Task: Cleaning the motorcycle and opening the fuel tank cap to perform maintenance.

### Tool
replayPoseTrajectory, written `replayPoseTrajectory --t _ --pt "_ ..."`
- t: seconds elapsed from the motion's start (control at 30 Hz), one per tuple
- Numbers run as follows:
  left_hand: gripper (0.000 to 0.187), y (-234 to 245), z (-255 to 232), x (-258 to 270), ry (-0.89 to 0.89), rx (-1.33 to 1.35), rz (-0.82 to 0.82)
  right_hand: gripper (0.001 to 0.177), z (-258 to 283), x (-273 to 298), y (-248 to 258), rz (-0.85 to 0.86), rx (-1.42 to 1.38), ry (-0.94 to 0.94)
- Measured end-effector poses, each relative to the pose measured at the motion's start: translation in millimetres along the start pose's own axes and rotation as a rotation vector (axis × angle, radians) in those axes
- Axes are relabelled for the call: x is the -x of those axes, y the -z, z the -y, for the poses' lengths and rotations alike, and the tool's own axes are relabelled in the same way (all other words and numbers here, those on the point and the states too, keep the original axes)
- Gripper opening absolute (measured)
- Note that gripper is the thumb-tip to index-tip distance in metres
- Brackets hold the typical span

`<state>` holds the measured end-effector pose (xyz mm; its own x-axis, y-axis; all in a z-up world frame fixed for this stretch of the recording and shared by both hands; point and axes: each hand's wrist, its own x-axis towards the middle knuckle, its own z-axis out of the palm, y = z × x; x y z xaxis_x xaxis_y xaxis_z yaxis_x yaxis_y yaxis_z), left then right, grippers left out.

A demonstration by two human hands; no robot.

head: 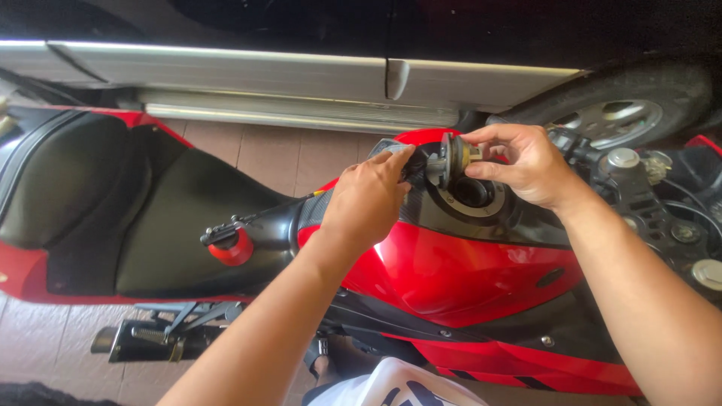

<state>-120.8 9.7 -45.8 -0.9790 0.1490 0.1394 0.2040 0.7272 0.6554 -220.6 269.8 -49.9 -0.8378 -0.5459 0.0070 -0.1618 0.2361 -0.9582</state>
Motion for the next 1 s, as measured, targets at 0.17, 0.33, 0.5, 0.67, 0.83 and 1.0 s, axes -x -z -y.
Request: replayPoseTrajectory --t 0.17,0.33,0.5,0.67,0.83,1.0 --pt "0.029 6.3 -9.4 -11.0 -0.083 -0.361 -0.029 0.043 2.7 -0.6 0.5 0.023 0.063 0.051" --pt "0.02 3.0 -4.3 -13.6 -0.181 -0.592 -0.061 0.048 2.0 0.8 -0.3 0.021 0.056 0.071" --pt "0.017 6.5 -5.5 -15.0 -0.187 -0.584 -0.073 0.047 15.0 1.3 -10.7 0.004 -0.032 0.034" --pt "0.027 13.0 -7.7 -23.0 0.063 -0.163 0.071 0.048 3.1 5.7 -5.3 -0.042 0.08 0.029" --pt "0.046 4.4 -1.9 -33.1 0.272 0.033 0.188 0.047 5.2 6.0 -7.7 -0.056 0.109 0.02" --pt "0.05 -30.8 34.3 -54.2 0.345 0.159 0.249 0.048 2.6 5.9 -5.6 -0.061 0.11 0.021"
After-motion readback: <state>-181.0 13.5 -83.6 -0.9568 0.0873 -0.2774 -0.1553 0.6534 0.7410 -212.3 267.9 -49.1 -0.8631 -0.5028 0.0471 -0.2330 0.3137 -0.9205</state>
